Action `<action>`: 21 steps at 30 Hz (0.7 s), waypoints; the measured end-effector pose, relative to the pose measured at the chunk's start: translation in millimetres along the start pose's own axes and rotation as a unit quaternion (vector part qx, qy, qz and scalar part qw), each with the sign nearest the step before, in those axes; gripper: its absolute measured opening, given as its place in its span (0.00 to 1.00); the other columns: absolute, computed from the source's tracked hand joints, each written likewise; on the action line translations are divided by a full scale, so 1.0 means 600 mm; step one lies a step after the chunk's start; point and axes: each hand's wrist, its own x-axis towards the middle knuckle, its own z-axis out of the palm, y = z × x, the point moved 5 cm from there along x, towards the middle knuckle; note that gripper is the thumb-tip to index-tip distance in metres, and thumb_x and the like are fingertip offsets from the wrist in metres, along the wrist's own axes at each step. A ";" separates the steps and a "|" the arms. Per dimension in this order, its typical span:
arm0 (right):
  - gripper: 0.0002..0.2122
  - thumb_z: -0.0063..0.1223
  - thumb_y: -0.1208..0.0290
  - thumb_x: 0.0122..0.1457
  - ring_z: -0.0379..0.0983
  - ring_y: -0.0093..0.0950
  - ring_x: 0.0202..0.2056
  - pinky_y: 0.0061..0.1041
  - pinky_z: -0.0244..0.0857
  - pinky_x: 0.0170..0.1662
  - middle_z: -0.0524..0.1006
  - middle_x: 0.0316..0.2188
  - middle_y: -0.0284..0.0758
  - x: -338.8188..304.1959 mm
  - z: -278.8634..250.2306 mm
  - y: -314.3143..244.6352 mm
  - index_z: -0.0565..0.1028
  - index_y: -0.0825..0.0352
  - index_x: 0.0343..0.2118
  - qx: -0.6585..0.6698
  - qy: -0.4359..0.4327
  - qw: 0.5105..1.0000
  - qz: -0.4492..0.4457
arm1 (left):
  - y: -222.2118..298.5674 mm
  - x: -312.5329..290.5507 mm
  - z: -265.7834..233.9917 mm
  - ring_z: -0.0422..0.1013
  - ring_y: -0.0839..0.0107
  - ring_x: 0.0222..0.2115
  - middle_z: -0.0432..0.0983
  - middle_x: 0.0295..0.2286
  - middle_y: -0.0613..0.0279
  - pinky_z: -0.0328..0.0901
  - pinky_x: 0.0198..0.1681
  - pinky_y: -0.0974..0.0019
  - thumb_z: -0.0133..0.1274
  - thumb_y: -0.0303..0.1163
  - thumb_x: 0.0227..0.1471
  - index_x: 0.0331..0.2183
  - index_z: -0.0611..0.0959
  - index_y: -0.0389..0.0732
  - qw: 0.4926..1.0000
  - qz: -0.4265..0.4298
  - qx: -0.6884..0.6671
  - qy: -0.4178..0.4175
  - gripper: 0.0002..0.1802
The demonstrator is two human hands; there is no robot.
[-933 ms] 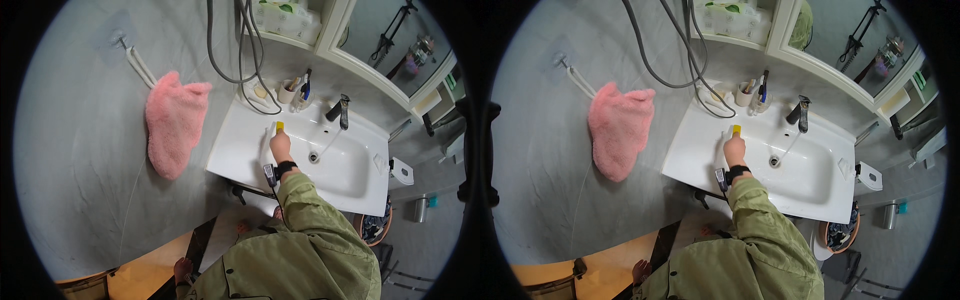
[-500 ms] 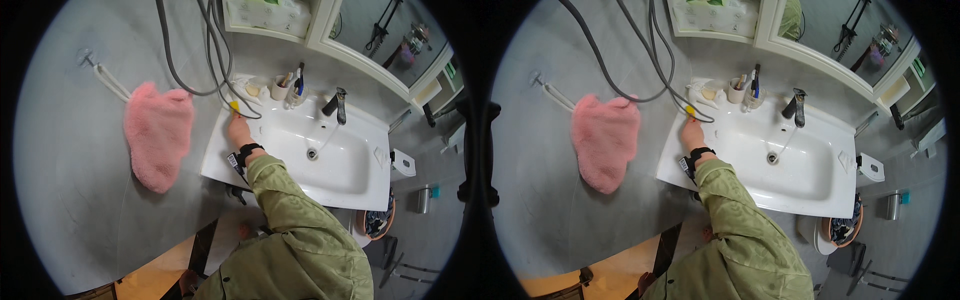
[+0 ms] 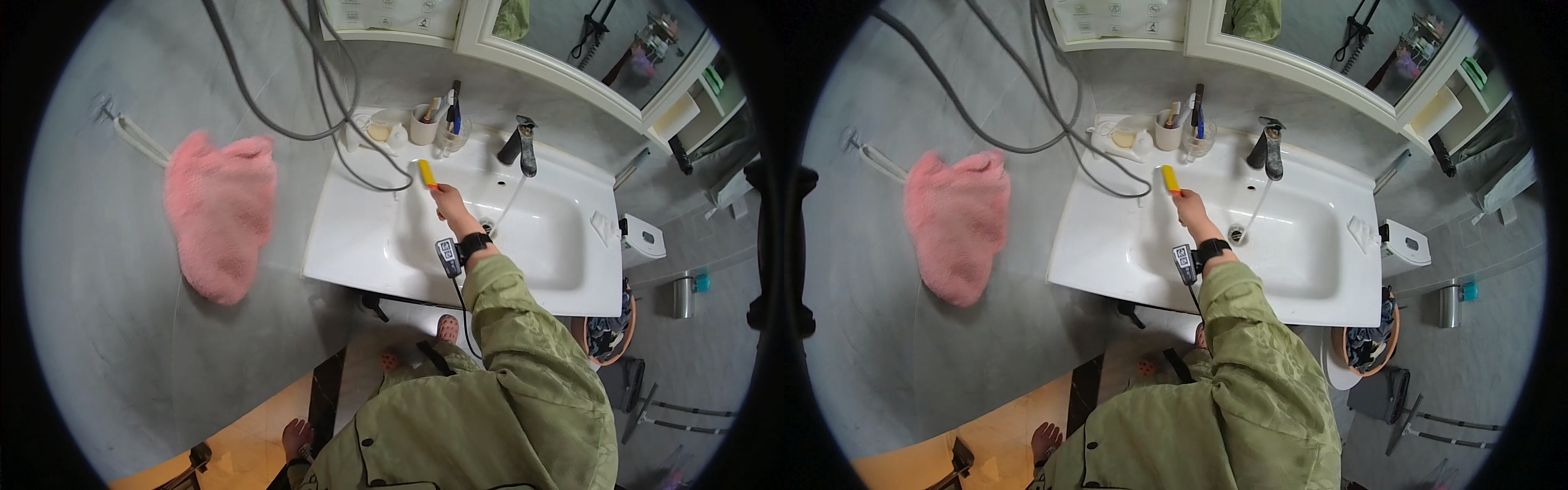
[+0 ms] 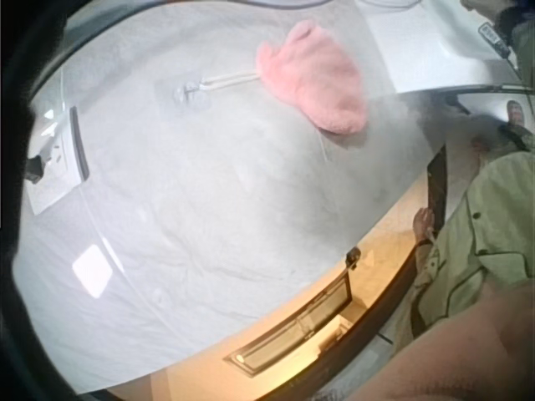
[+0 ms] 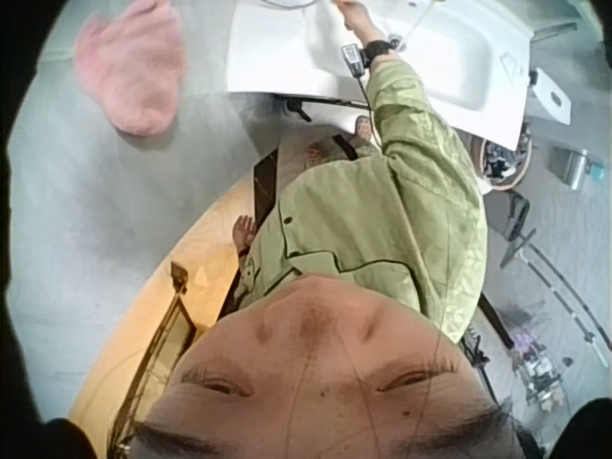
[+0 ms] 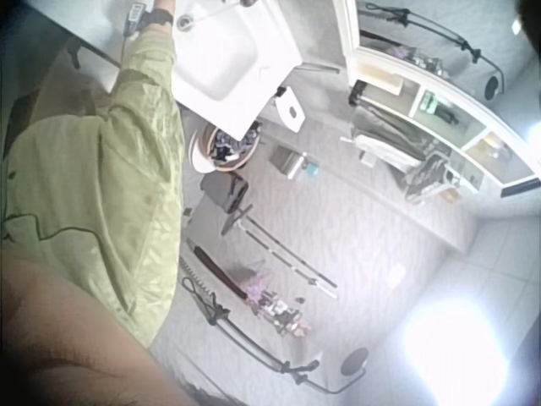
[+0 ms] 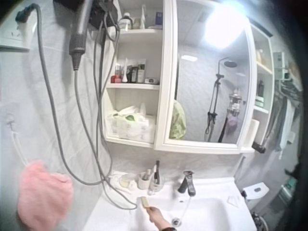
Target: The person retrieves a yellow brush from a drawer, scrubs the sink basin and faucet area, rinses the brush under running water, and wipes the sink with a tissue. The person then washes their hands under the tap.
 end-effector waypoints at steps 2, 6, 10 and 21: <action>0.14 0.48 0.68 0.56 0.64 0.20 0.17 0.21 0.58 0.19 0.69 0.20 0.29 0.031 0.012 -0.016 0.71 0.72 0.42 -0.058 -0.047 0.995 -0.063 | -0.036 0.003 -0.016 0.71 0.57 0.39 0.75 0.33 0.56 0.68 0.41 0.57 0.58 0.32 0.37 0.35 0.79 0.38 0.994 0.071 0.080 -0.029 0.17; 0.11 0.55 0.72 0.51 0.71 0.23 0.23 0.24 0.62 0.24 0.75 0.23 0.32 0.091 -0.002 -0.023 0.72 0.68 0.37 -0.061 -0.063 0.992 -0.094 | -0.081 -0.019 -0.006 0.71 0.60 0.35 0.73 0.28 0.58 0.68 0.40 0.59 0.57 0.34 0.36 0.29 0.78 0.40 0.973 0.079 0.205 -0.066 0.14; 0.08 0.51 0.67 0.55 0.65 0.17 0.23 0.19 0.54 0.24 0.71 0.23 0.24 0.132 -0.047 0.002 0.68 0.53 0.37 -0.080 -0.101 0.990 0.048 | -0.105 -0.069 0.025 0.71 0.63 0.34 0.73 0.28 0.64 0.67 0.38 0.60 0.54 0.37 0.41 0.30 0.78 0.43 0.951 -0.226 -0.190 0.093 0.12; 0.07 0.50 0.61 0.56 0.56 0.16 0.15 0.18 0.47 0.19 0.65 0.14 0.23 0.113 -0.005 0.043 0.73 0.57 0.26 -0.072 -0.308 0.943 0.100 | -0.071 -0.104 0.228 0.53 0.69 0.20 0.57 0.19 0.66 0.49 0.25 0.58 0.49 0.34 0.52 0.19 0.62 0.45 0.905 -0.215 -0.366 -0.026 0.16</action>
